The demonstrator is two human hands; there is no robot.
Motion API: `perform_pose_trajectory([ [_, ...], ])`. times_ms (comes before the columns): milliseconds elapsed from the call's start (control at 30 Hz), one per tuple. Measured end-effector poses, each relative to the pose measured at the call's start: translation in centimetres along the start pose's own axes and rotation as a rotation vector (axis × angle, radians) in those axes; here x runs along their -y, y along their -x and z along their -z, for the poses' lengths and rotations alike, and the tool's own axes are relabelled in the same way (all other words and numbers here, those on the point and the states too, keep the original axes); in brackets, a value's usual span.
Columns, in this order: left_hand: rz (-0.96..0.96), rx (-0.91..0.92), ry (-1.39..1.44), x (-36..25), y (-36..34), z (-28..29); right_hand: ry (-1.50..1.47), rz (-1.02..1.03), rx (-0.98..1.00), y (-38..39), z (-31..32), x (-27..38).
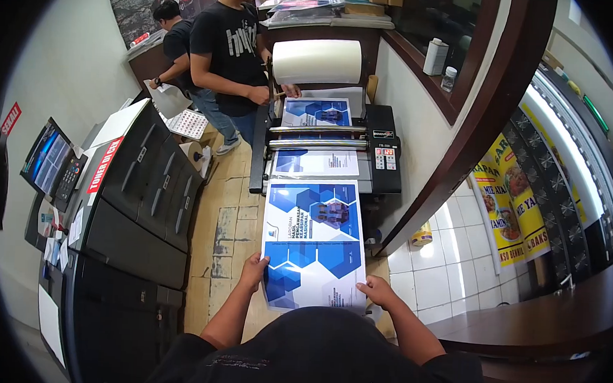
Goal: Operating a laminating machine and a large-format printer in a print shop environment.
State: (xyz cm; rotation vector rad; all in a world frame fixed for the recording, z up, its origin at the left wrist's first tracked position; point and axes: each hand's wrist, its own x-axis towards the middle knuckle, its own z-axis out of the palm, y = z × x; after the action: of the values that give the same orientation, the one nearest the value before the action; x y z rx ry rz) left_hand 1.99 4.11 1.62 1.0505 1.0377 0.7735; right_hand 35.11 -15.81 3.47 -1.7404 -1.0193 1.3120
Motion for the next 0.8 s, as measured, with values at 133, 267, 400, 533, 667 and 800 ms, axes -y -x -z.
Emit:
perform_pose_trajectory([
  [133, 0.0, 0.019, -0.049, 0.6, -0.9, 0.5, 0.053, -0.036, -0.003, -0.2, -0.2, 0.6],
  [267, -0.136, -0.296, -0.593, -0.3, -3.1, 0.0, 0.018, -0.028, 0.018, -1.6, -0.2, -1.9],
  [400, -0.701, -0.244, -1.086, -6.6, -9.4, -3.7, -0.045, -0.045, 0.033, -1.8, -0.2, -2.1],
  [533, -0.654, -0.176, -1.282, -9.7, -16.0, -7.7, -0.004, -0.068, 0.085, -2.3, 0.0, -2.1],
  [667, -0.53, -0.234, -1.45, -8.2, -18.6, -9.4, -0.015, -0.085, 0.132, -2.6, 0.9, -1.0],
  [800, -0.545, -0.237, -1.458, -6.3, -19.1, -9.5, -0.062, -0.141, 0.148, -2.9, 1.7, -0.5],
])
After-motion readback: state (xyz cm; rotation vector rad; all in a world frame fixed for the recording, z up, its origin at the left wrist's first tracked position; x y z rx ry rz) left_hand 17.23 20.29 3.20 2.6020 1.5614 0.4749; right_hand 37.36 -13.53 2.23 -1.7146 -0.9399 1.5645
